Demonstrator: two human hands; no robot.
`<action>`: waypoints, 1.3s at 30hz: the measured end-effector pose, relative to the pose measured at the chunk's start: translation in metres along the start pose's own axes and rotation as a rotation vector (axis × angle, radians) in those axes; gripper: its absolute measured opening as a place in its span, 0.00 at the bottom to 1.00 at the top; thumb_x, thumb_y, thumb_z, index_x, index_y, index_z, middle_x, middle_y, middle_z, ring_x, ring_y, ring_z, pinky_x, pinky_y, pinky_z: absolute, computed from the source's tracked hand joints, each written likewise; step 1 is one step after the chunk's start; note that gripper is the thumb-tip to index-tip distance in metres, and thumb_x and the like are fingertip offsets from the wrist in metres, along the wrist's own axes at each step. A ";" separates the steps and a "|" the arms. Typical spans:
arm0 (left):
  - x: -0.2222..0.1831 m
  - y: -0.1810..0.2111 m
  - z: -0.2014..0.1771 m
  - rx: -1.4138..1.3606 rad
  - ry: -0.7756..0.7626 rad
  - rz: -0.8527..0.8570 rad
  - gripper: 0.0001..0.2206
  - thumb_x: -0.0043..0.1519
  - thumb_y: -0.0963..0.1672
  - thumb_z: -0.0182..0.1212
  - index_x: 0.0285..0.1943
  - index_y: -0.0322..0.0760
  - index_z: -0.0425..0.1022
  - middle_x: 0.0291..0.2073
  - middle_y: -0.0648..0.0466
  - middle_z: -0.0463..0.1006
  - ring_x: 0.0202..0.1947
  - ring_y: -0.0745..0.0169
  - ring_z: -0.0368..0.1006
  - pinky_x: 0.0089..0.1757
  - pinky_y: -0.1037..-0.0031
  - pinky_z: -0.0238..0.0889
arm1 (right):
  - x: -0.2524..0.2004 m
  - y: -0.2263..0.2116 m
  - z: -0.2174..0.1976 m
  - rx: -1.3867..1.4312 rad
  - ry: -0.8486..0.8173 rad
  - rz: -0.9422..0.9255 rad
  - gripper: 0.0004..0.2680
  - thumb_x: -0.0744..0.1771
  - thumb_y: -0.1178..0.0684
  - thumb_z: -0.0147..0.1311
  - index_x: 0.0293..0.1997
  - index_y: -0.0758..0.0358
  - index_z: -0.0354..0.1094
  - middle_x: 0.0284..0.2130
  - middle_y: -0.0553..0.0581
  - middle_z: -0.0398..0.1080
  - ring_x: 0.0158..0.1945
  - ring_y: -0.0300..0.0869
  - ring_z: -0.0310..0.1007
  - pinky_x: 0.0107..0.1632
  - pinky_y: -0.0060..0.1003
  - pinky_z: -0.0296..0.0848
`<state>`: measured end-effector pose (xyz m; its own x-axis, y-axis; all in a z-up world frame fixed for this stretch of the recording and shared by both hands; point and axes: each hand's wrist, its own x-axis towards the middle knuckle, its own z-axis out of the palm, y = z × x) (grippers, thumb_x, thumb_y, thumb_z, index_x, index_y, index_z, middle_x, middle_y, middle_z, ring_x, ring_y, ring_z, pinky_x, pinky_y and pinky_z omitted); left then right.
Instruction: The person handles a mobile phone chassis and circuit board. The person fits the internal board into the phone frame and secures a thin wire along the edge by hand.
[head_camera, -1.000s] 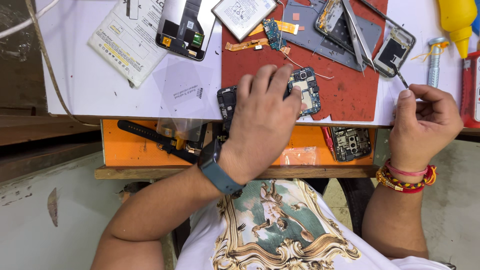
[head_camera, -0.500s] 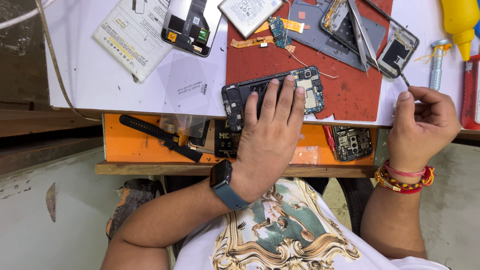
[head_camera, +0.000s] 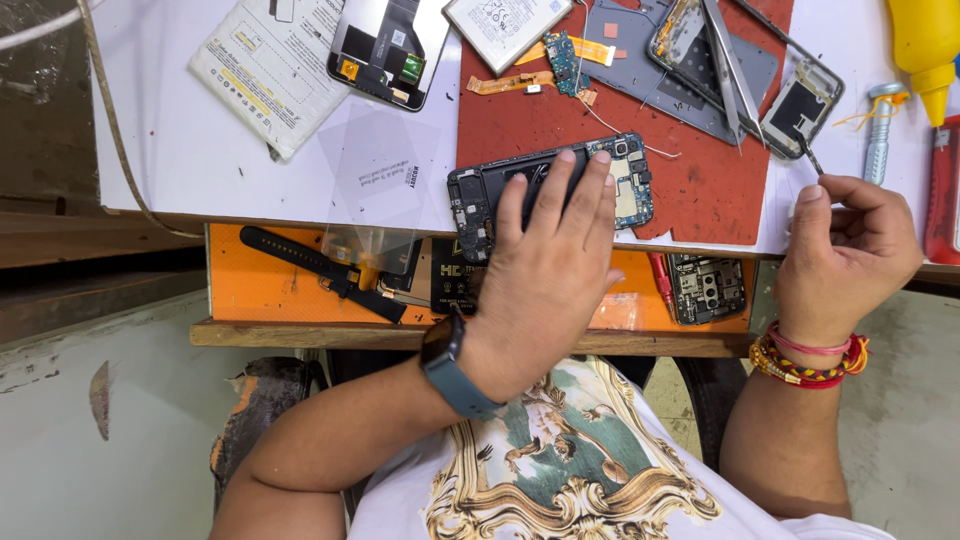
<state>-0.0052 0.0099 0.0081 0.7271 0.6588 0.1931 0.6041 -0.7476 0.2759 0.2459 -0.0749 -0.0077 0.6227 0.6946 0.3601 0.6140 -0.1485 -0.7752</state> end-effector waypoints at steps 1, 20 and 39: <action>0.002 -0.004 -0.004 -0.087 0.011 -0.007 0.34 0.60 0.54 0.63 0.71 0.29 0.68 0.74 0.41 0.58 0.74 0.42 0.50 0.67 0.46 0.37 | 0.000 0.001 0.000 0.002 -0.001 0.001 0.02 0.71 0.65 0.60 0.46 0.71 0.71 0.37 0.50 0.71 0.34 0.30 0.68 0.39 0.24 0.67; -0.059 -0.034 -0.011 -1.133 0.377 -0.871 0.11 0.62 0.40 0.68 0.45 0.31 0.68 0.35 0.52 0.78 0.30 0.72 0.75 0.32 0.79 0.72 | -0.062 -0.048 0.023 0.334 -0.341 0.089 0.02 0.72 0.65 0.57 0.49 0.73 0.71 0.34 0.57 0.76 0.32 0.33 0.74 0.37 0.25 0.73; -0.055 -0.020 -0.012 -1.636 0.280 -0.670 0.30 0.59 0.33 0.63 0.72 0.27 0.58 0.50 0.52 0.71 0.41 0.74 0.72 0.40 0.82 0.68 | -0.065 -0.015 0.048 1.139 -0.860 0.904 0.25 0.74 0.33 0.37 0.53 0.74 0.66 0.46 0.73 0.75 0.48 0.55 0.80 0.41 0.41 0.80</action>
<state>-0.0611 -0.0099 0.0028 0.3416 0.9078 -0.2432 -0.2879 0.3474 0.8924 0.1730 -0.0841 -0.0440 -0.1075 0.8888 -0.4456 -0.6418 -0.4043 -0.6517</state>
